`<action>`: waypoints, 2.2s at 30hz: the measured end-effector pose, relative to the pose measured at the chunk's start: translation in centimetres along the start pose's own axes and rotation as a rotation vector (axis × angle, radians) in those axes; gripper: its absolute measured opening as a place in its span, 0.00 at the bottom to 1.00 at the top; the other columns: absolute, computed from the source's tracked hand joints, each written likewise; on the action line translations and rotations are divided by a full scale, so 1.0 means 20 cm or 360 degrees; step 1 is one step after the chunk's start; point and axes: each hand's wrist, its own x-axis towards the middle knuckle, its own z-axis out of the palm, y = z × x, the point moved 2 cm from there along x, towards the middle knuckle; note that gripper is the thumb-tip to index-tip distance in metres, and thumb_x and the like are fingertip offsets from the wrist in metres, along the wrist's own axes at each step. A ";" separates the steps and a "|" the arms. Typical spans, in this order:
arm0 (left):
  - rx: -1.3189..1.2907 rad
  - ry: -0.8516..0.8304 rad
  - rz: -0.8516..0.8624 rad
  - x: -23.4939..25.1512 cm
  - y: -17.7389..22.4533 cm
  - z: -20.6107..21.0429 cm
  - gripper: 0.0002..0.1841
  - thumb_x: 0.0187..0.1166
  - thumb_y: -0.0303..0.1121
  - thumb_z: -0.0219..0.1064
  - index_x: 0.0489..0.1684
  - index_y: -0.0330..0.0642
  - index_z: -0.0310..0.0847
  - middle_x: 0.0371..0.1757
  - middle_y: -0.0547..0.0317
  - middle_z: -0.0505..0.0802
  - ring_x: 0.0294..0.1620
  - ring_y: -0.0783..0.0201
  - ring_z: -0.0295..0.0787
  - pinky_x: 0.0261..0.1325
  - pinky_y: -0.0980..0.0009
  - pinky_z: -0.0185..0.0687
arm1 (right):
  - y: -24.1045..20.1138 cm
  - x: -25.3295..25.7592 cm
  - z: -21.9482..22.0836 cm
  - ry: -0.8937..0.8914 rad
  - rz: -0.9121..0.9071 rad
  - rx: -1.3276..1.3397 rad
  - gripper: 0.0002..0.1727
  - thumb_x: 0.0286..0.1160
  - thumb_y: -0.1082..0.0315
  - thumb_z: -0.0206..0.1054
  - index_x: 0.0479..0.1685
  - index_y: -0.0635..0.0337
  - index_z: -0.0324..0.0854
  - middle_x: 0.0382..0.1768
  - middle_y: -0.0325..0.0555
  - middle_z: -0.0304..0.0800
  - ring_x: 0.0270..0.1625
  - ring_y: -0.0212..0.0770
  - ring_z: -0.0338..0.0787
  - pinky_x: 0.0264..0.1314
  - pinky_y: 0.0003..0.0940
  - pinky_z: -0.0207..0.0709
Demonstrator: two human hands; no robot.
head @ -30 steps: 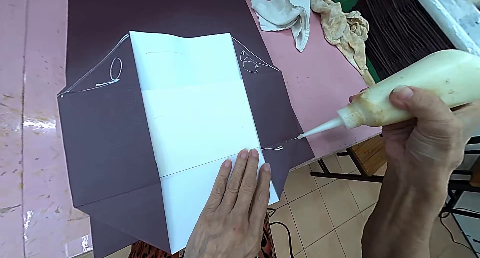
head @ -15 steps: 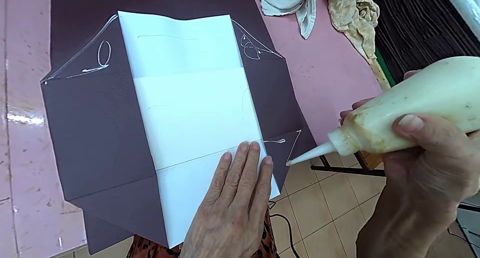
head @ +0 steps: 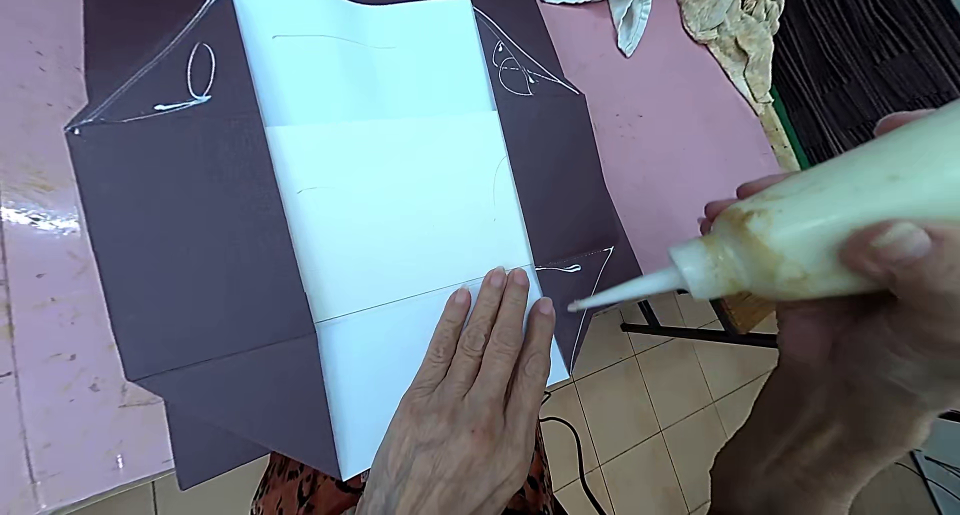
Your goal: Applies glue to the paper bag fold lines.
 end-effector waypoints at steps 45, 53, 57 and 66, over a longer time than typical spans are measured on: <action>0.0086 0.0115 -0.0157 0.05 0.04 0.01 0.19 0.84 0.21 0.51 0.62 0.31 0.88 0.68 0.43 0.91 0.75 0.49 0.84 0.81 0.58 0.70 | -0.15 0.06 1.10 -0.1033 -0.0076 0.0139 0.21 0.61 0.68 0.82 0.53 0.56 0.81 0.43 0.38 0.93 0.44 0.36 0.95 0.44 0.28 0.92; 0.0105 0.0081 -0.0158 0.06 0.05 0.01 0.19 0.85 0.22 0.51 0.61 0.31 0.88 0.69 0.42 0.90 0.76 0.47 0.83 0.81 0.57 0.70 | -0.17 0.05 1.10 -0.1074 -0.0128 0.0068 0.18 0.63 0.69 0.81 0.52 0.57 0.83 0.43 0.36 0.93 0.46 0.35 0.95 0.46 0.26 0.91; 0.0125 0.0082 -0.0187 0.06 0.06 0.01 0.19 0.85 0.22 0.50 0.59 0.33 0.90 0.69 0.43 0.91 0.75 0.48 0.84 0.80 0.58 0.71 | -0.15 0.05 1.04 -0.1123 -0.0150 0.0043 0.18 0.64 0.68 0.81 0.53 0.57 0.83 0.44 0.37 0.93 0.47 0.35 0.95 0.46 0.27 0.92; 0.0181 0.0126 -0.0205 0.05 0.07 0.01 0.18 0.83 0.22 0.52 0.54 0.36 0.92 0.64 0.46 0.93 0.70 0.51 0.88 0.74 0.62 0.76 | -0.11 0.04 0.86 -0.1135 -0.0142 -0.0035 0.39 0.58 0.56 0.86 0.68 0.63 0.74 0.53 0.46 0.91 0.53 0.45 0.94 0.51 0.40 0.93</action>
